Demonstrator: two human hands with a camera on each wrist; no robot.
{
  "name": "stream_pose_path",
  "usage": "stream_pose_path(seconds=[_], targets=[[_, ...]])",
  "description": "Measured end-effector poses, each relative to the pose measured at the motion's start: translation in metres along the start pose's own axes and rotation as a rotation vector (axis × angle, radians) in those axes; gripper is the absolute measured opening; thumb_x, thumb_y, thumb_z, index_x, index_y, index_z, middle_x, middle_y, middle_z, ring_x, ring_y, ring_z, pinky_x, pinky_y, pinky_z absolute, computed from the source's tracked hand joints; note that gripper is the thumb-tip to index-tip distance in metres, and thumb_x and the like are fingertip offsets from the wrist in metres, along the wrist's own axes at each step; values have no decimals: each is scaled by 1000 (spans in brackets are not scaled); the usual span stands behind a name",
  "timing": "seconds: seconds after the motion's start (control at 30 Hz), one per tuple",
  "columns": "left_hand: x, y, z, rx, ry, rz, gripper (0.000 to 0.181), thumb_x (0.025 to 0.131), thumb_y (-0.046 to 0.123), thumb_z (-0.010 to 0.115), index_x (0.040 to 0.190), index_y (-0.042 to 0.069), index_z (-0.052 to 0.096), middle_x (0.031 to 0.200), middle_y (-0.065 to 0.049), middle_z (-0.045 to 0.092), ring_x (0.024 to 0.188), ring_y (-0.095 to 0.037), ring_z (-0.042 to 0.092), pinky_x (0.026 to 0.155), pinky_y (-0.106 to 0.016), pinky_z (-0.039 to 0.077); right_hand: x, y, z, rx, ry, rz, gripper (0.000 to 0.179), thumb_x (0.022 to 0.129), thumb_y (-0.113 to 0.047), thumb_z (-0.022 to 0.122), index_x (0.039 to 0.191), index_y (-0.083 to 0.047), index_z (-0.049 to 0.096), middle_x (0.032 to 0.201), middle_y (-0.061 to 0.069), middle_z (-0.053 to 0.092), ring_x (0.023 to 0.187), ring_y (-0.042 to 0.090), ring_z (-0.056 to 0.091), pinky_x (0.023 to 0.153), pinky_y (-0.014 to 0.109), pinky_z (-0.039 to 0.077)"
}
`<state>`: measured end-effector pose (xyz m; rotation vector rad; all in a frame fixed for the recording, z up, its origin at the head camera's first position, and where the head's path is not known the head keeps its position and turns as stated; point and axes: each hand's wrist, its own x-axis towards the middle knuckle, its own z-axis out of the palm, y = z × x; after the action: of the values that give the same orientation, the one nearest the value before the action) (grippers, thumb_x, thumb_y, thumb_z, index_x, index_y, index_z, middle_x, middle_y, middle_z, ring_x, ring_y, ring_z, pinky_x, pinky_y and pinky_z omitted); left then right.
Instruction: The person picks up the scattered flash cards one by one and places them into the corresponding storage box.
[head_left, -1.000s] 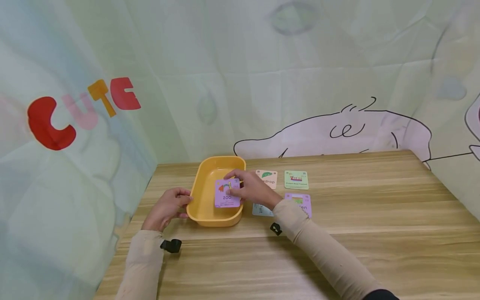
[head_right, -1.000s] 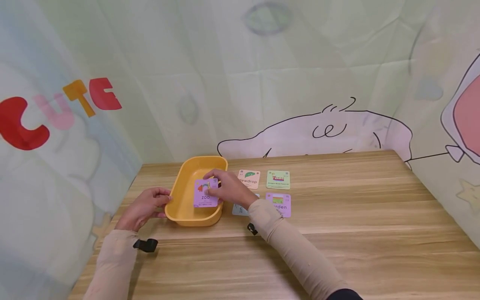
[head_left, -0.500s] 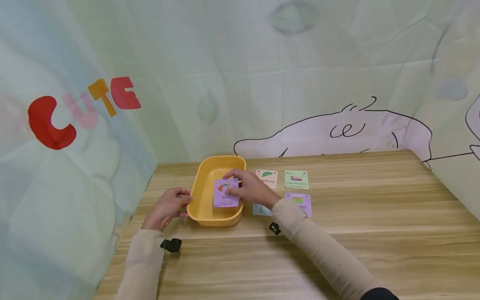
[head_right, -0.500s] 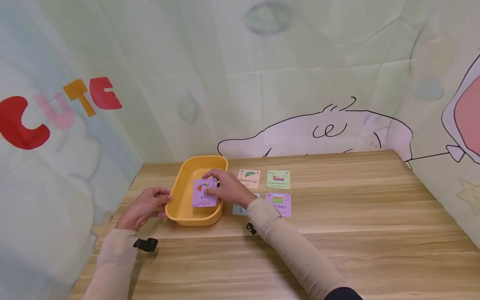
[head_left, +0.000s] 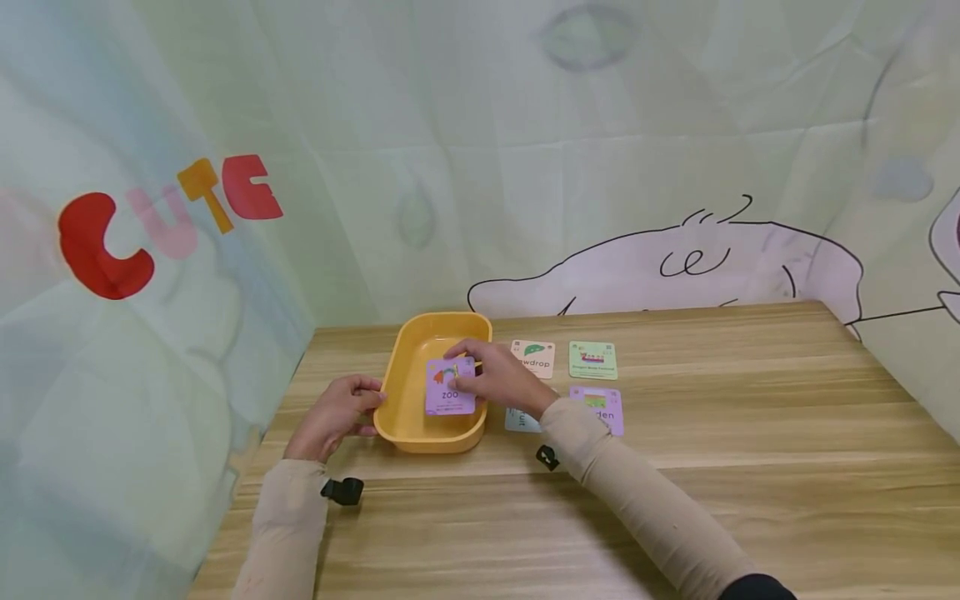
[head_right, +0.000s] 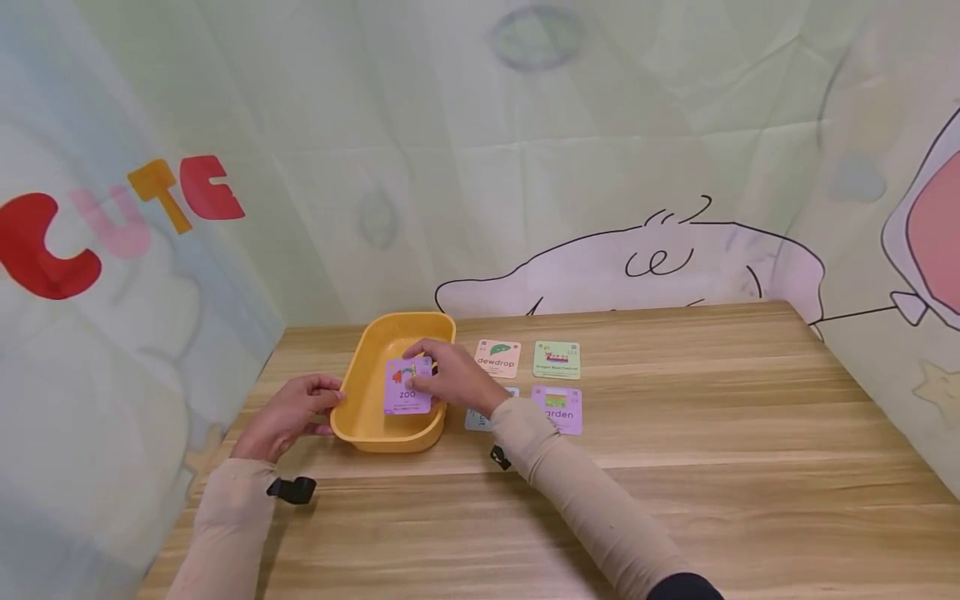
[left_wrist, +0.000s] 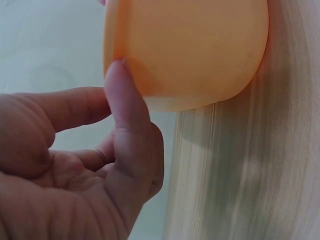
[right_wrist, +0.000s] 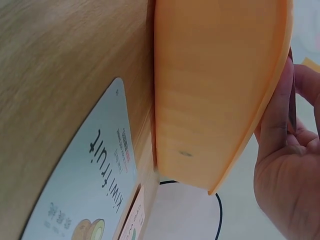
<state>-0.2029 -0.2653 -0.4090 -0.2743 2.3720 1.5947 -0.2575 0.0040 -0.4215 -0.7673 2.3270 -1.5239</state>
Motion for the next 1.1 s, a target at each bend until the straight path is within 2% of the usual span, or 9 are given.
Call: stream_pose_path(seconds=[0.3,0.63,1.1], targets=[[0,-1,-1,9,-6,2,34,104,13,56,130,-7,50,113,-14,58,85,-17,64,66,-31,61,0,-1,3,0,4,23,36,92,-15,77,125,-16,65,106,5,66,89,19,68,69,31,62],[0,0,-1,9,-4,-10,33,104,14,56,129,-6,50,113,-14,58,87,-18,64,68,-32,61,1,-1,4,-60,22,15,36,92,-18,77,126,-14,65,105,6,62,87,18,64,68,28,61],[1,0,-1,13,1,-6,32,104,14,55,129,-6,51,114,-15,58,88,-18,64,69,-32,62,3,-6,7,-111,49,40,35,92,-16,77,125,-13,66,100,3,66,88,17,62,70,25,57]])
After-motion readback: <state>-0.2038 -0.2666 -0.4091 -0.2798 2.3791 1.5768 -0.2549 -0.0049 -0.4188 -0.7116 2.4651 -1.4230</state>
